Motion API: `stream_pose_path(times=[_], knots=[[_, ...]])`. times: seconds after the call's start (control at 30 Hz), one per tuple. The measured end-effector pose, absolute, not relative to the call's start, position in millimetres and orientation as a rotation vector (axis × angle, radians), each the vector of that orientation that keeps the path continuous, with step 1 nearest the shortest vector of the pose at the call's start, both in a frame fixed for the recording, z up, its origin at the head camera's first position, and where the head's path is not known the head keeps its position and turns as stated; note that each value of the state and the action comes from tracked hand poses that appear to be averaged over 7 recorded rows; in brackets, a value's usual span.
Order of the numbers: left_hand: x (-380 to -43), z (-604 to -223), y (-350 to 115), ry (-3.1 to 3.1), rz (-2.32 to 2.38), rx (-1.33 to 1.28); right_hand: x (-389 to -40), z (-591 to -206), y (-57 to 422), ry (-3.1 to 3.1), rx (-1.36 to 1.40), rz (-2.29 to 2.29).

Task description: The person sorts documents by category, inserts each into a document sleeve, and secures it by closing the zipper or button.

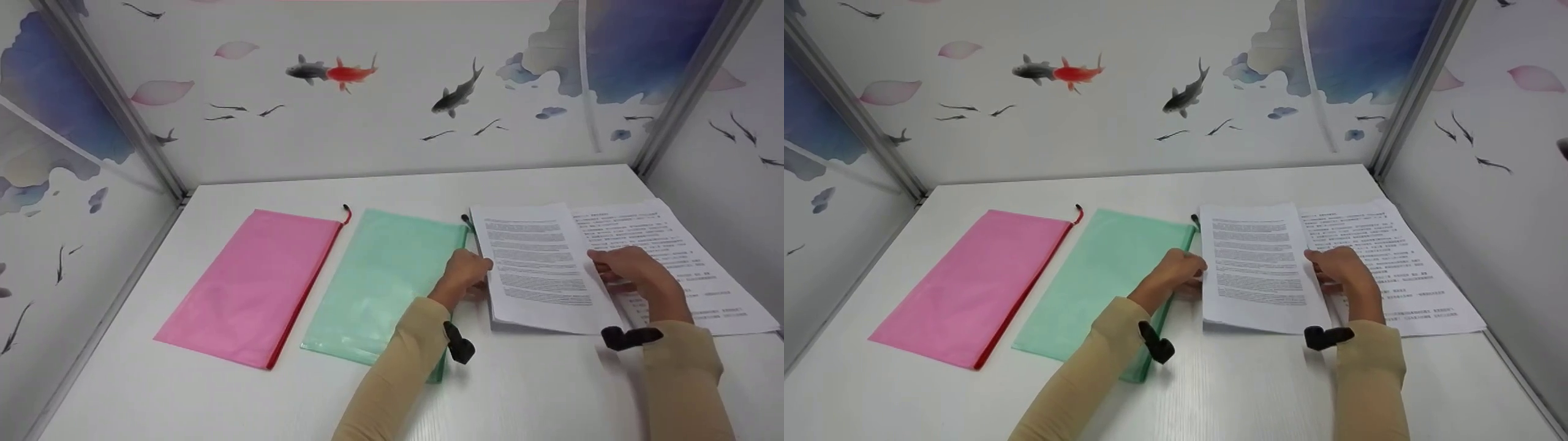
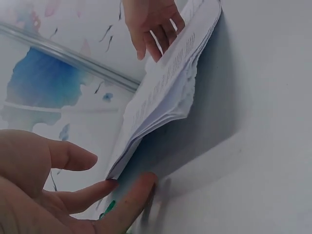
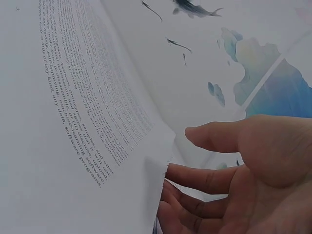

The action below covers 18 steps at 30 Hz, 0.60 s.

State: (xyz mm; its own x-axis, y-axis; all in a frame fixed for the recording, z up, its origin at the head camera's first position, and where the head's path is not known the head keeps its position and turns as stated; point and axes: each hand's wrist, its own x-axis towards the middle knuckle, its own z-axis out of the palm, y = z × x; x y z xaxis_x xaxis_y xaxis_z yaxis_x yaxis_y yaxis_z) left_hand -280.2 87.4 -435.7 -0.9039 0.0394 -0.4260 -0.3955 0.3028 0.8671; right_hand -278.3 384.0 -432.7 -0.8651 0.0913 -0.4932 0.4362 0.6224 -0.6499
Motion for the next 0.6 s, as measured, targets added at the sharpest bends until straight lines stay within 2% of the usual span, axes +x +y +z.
stream_pose_path(times=[0.3,0.6], knots=[[-279.3,-441.1,86.8,2.126,1.785,-0.303,-276.8,-428.5,378.1,2.448,0.305,-1.108],[-280.6,-448.4,82.2,2.001,1.866,-0.338,-275.2,-428.9,382.1,2.443,0.304,-1.156]])
